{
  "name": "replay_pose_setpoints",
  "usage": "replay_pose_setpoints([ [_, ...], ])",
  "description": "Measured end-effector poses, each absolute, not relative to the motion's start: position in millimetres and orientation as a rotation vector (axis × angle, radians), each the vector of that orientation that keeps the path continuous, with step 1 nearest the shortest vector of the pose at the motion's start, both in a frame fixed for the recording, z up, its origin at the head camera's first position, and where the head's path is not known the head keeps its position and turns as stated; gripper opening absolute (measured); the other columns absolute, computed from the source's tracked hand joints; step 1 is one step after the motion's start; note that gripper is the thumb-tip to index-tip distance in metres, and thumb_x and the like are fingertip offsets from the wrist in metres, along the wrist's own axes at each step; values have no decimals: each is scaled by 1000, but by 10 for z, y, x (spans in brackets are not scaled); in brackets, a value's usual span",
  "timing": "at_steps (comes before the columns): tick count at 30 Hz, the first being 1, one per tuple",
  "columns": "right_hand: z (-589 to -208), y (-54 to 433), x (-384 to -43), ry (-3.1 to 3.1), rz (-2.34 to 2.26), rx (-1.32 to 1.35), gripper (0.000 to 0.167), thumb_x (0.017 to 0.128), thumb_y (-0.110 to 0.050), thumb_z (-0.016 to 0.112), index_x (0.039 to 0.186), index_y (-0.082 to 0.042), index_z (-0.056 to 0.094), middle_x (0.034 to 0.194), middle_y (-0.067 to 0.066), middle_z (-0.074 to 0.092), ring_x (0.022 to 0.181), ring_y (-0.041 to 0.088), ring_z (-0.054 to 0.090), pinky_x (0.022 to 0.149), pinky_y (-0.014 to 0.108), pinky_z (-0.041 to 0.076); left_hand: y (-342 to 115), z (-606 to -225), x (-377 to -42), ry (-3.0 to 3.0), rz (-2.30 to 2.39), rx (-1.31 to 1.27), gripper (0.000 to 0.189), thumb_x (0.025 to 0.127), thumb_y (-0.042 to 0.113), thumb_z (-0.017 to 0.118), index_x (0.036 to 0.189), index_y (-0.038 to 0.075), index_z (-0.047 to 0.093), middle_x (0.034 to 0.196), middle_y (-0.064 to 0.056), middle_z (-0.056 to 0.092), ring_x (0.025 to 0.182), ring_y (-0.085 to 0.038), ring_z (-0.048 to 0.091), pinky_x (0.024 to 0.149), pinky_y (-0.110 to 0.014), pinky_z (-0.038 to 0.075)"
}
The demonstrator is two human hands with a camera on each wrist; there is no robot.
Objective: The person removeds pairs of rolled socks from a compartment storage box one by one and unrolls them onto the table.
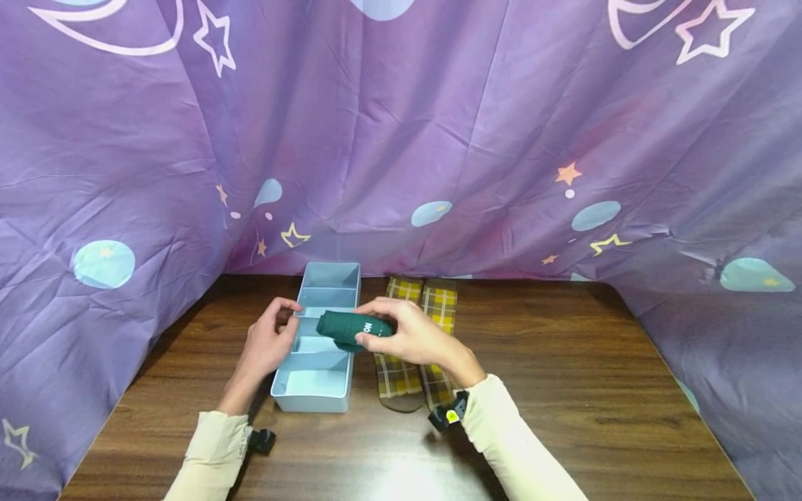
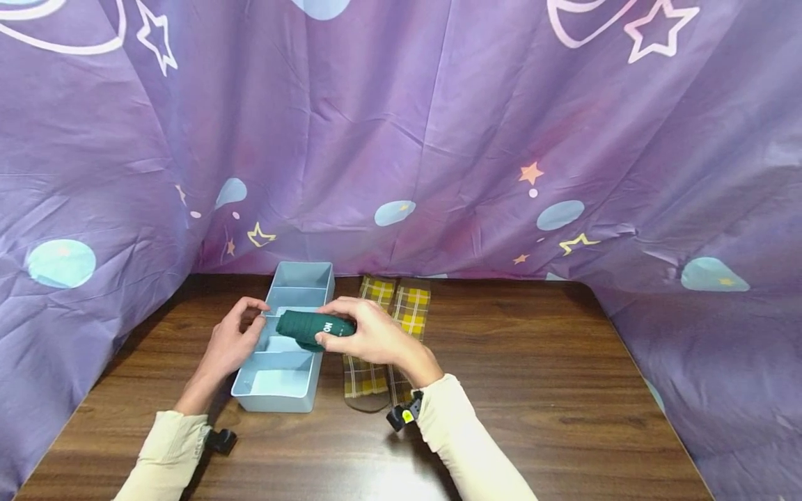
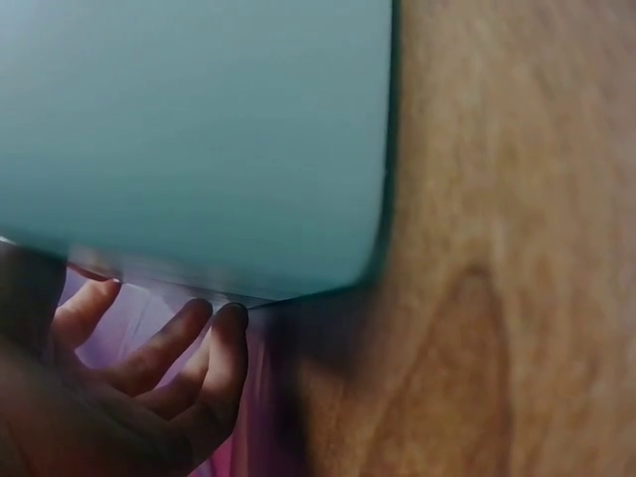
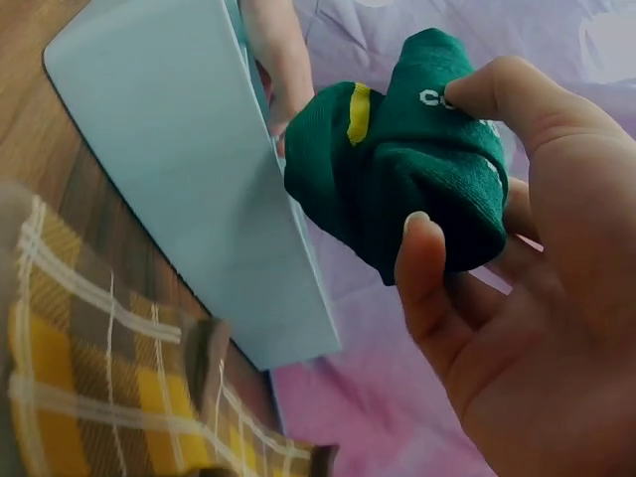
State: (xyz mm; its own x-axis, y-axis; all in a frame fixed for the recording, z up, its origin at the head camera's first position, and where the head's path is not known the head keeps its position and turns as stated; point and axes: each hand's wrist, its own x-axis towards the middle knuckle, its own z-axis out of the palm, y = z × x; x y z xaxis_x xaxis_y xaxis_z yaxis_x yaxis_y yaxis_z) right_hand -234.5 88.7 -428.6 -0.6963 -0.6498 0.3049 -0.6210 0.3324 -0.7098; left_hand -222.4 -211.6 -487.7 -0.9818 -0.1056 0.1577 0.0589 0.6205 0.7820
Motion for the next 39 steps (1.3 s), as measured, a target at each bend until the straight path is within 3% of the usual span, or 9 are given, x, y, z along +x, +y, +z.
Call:
replay_pose_setpoints([
  [6,-4330,1097,-2295,2517,-1365,-1153,36,97,-29,80,130,-18,74,116,0,75,102,21,68,88,31,59,-2101,-4860,-2207,-2649,-1273,35,21,105,20,59,124,18,67,112,-9,77,89,-14,64,79,-29,48],
  [10,-4383,1221,-2280,2496,-1374,-1088,36,98,-29,80,131,-18,74,122,2,75,104,24,69,87,31,59,-2097,-4838,-2198,-2633,-1258,36,21,103,16,60,122,17,69,112,-8,79,91,-16,66,82,-32,48],
  [20,-4444,1602,-2257,2526,-1373,-954,38,97,-26,81,133,-16,74,119,5,77,100,19,71,83,31,62,-2101,-4803,-2194,-2619,-1218,18,22,101,15,61,121,15,72,109,-10,80,99,-22,72,87,-34,52],
  [31,-4564,2121,-2291,2628,-1347,-833,36,98,-25,80,132,-16,74,118,6,78,99,15,72,87,29,61,-2083,-4692,-2159,-2577,-1124,-112,24,97,9,65,120,7,73,121,-24,73,119,-44,67,100,-57,47],
  [39,-4655,2464,-2280,2649,-1265,-742,34,101,-29,77,133,-17,73,113,5,78,96,14,72,84,27,59,-2050,-4665,-2131,-2621,-1133,-162,26,97,8,63,121,6,73,128,-25,70,127,-46,63,108,-60,46],
])
